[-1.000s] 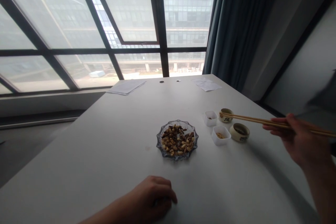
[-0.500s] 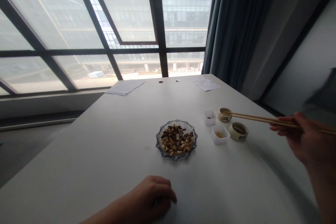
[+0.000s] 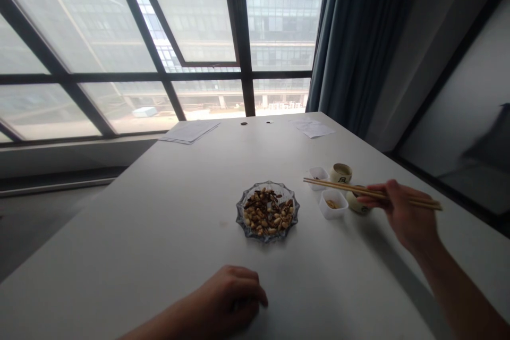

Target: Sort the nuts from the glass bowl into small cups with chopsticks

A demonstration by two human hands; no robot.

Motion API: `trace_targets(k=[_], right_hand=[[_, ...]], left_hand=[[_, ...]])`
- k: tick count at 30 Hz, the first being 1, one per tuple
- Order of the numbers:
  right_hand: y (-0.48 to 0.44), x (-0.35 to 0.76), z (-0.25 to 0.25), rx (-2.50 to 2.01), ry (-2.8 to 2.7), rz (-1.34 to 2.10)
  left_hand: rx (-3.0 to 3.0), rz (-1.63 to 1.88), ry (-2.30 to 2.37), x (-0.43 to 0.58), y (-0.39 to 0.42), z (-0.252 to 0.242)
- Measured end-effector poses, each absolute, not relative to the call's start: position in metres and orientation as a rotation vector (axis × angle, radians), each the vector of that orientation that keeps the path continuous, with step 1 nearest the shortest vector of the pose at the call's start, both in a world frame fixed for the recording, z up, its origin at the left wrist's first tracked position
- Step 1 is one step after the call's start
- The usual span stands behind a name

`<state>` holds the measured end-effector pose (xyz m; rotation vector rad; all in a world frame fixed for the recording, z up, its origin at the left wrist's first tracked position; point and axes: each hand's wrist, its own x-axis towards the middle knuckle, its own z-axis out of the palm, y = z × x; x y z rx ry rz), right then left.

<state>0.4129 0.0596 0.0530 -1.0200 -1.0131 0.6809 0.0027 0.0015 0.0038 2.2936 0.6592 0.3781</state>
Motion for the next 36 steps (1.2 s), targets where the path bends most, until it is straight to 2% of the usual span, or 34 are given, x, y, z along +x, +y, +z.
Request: trace_targets(k=[9,21,28,36], right_hand=[[0.053,0.334,0.024,-0.99,-1.399,0.8],[0.054,0.318,0.012,-0.927,-1.644,0.674],[0.05,0.326,0.022,-1.002,-1.541,0.559],[0.056,0.371,0.043,-1.184,-1.085,0.325]], left_hand=[[2.303,0.383,0.656,0.004,0.001,0.004],[2.31,0.388,0.624,0.006,0.001,0.009],[2.321,0.379,0.628,0.005,0.001,0.005],[2.312,0.388,0.64,0.005,0.001,0.006]])
